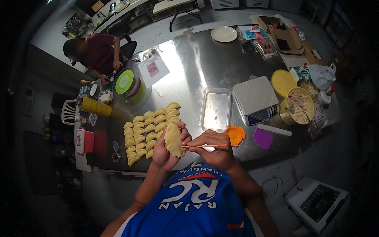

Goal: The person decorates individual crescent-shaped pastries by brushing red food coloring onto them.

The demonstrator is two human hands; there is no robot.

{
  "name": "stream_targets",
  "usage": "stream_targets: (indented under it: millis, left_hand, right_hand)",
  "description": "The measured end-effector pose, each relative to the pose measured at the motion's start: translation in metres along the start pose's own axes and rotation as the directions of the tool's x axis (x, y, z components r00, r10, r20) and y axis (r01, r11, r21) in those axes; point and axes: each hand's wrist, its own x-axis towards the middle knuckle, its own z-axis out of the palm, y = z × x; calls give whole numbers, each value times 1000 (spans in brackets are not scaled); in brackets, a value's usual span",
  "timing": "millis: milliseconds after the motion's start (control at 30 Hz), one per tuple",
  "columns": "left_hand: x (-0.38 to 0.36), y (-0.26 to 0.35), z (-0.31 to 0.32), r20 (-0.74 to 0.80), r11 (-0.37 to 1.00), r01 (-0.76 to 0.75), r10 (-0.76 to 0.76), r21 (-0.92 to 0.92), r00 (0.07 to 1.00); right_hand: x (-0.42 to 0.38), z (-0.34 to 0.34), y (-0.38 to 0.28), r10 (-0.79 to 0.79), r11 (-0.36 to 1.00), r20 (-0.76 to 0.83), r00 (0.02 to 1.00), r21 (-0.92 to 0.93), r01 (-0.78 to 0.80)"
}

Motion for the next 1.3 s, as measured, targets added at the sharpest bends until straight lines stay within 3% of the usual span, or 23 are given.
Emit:
stream_targets:
  millis: [233, 333, 400, 433, 533, 600, 667, 733, 767, 833, 867, 933, 1133, 1300]
  left_hand:
    - [2, -3, 3, -19, 999, -3, 4, 34, 1000]
    - [5, -5, 2, -43, 1000, 24, -24, 13, 999]
    - [12, -8, -5, -104, 999, 39, -35, 36, 994]
    - [17, -11, -11, -100, 998, 43, -39, 39, 994]
    - [50, -25, -49, -248, 982, 67, -21, 176, 968]
    - [80, -38, -82, -293, 970, 104, -37, 218, 955]
    - [111, -53, -111, -334, 955, 148, -56, 255, 941]
    - [143, -71, -140, -391, 811, 188, 54, 554, 919]
    - [158, -78, -154, -387, 809, 201, 35, 553, 922]
    - [184, -94, -184, -417, 637, 287, 59, 715, 907]
    - [194, -102, -201, -416, 632, 298, 42, 715, 908]
    - [209, -116, -225, -390, 362, 323, 128, 874, 912]
    - [214, -142, -225, -405, 147, 389, 107, 910, 908]
    - [207, -149, -200, -400, 4, 404, 151, 915, 904]
  right_hand:
    - [-3, -4, 7, 49, 999, 30, 998, 20, -50]
    - [-13, -10, 19, 37, 998, -56, 998, 45, -35]
    - [-26, -22, 29, 160, 948, -255, 954, 308, -76]
    - [-29, -33, 29, 197, 941, -309, 931, 326, -91]
    - [-40, -65, 39, 145, 962, -421, 896, 273, -27]
    - [-60, -84, 43, 292, 948, -507, 811, 265, -176]
    - [-85, -99, 53, 336, 940, -563, 755, 249, -232]
    - [-109, -107, 60, 386, 921, -635, 670, 221, -321]
    - [-119, -110, 61, 383, 921, -650, 656, 215, -325]
    - [-139, -111, 60, 429, 891, -698, 574, 220, -398]
    - [-148, -110, 59, 429, 889, -709, 560, 220, -402]
    - [-163, -109, 56, 460, 865, -727, 509, 239, -441]
    - [-184, -102, 53, 501, 826, -751, 429, 267, -497]
    - [-181, -98, 57, 511, 817, -742, 434, 263, -513]
